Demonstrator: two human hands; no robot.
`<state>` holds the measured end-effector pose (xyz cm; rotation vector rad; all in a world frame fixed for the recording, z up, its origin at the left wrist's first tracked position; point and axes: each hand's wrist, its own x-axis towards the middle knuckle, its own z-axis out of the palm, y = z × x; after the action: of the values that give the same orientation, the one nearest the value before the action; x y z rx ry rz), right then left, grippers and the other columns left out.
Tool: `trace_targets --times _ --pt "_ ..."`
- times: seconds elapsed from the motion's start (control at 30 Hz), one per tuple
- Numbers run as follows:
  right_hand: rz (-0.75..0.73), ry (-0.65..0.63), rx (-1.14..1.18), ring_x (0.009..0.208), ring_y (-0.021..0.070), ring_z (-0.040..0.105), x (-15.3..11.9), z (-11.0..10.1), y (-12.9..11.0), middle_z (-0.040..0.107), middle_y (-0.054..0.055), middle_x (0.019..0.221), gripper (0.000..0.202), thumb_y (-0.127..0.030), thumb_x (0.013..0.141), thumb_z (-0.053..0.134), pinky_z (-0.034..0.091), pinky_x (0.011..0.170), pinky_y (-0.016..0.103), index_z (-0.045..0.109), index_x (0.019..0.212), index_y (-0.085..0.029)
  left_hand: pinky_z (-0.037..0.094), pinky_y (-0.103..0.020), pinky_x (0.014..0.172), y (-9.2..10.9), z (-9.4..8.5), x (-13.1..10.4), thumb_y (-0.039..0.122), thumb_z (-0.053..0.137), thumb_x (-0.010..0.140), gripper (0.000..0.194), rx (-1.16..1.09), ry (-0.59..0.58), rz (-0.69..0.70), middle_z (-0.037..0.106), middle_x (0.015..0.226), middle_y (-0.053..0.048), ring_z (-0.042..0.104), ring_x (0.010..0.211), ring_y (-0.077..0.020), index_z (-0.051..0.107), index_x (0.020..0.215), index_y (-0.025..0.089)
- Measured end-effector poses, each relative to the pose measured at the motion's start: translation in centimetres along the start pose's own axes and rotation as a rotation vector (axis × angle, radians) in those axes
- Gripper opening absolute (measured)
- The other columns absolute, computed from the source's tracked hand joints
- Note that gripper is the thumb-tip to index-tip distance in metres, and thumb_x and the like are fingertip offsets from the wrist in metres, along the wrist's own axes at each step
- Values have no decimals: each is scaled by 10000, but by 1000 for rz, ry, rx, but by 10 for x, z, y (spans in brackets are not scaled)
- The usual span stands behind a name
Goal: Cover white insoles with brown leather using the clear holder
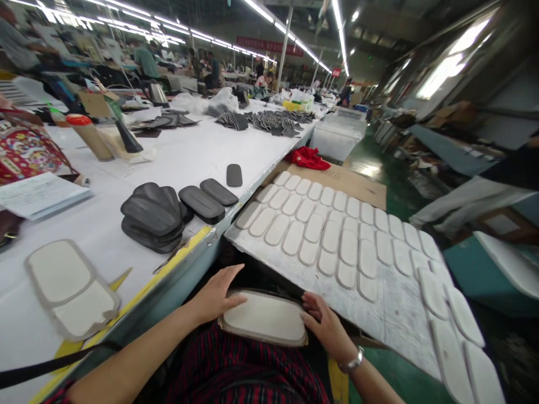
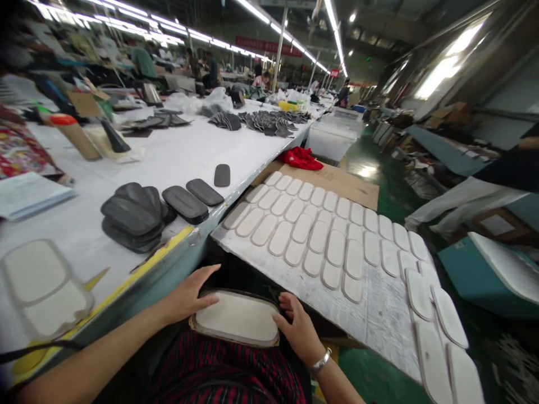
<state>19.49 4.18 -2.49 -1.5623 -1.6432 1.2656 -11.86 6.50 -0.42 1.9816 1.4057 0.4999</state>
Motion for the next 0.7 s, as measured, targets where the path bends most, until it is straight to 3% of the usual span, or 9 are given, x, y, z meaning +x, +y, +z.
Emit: trace_targets --times 0.07,0.17,0.23,0.37,0.5,0.6,0.7 --pt "-66 -93 -23 1085 205 488 10 2 -5 482 98 1233 536 -348 746 576 394 922 385 400 1231 -203 219 -414 1034 21 11 20 380 569 727 676 121 -75 119 392 1327 -104 340 1221 -224 294 1310 179" --pt "-169 -237 -151 1101 209 487 20 1 -14 521 95 1213 479 -335 774 545 361 967 405 455 1222 -193 334 -357 968 43 24 46 313 599 674 669 170 -309 195 521 1224 -91 480 1110 -221 371 1283 157" --pt "-232 -282 -251 1087 212 501 21 -1 -20 552 87 1183 417 -344 800 513 367 965 402 504 1191 -199 392 -290 903 48 28 55 267 577 676 579 173 -406 239 570 1170 -69 530 1051 -202 451 1232 167" --pt "-422 -305 -524 1134 223 466 10 -3 -30 509 109 1243 440 -361 847 435 335 991 410 464 1242 -169 411 -271 842 51 32 48 258 530 729 420 289 -427 374 600 1123 -50 560 1000 -195 535 1144 195" --pt "-625 -298 -802 1206 307 365 2 -1 -40 461 166 1278 581 -445 773 542 197 1036 492 458 1246 -118 392 -360 818 58 38 31 226 423 815 428 500 -334 485 524 1219 -118 542 1017 -234 435 1239 167" --pt "-581 -325 -792 1159 310 419 14 -3 -47 536 159 1199 524 -482 780 514 200 1018 497 528 1174 -136 370 -359 867 54 29 29 212 416 821 459 442 -366 455 462 1283 -124 497 1094 -232 390 1278 174" --pt "-294 -479 -552 1019 236 543 46 -6 -50 618 90 1089 456 -482 882 290 331 940 422 593 1086 -208 390 -287 880 33 3 32 252 493 784 574 114 -441 304 525 1233 -57 519 1077 -181 304 1325 239"
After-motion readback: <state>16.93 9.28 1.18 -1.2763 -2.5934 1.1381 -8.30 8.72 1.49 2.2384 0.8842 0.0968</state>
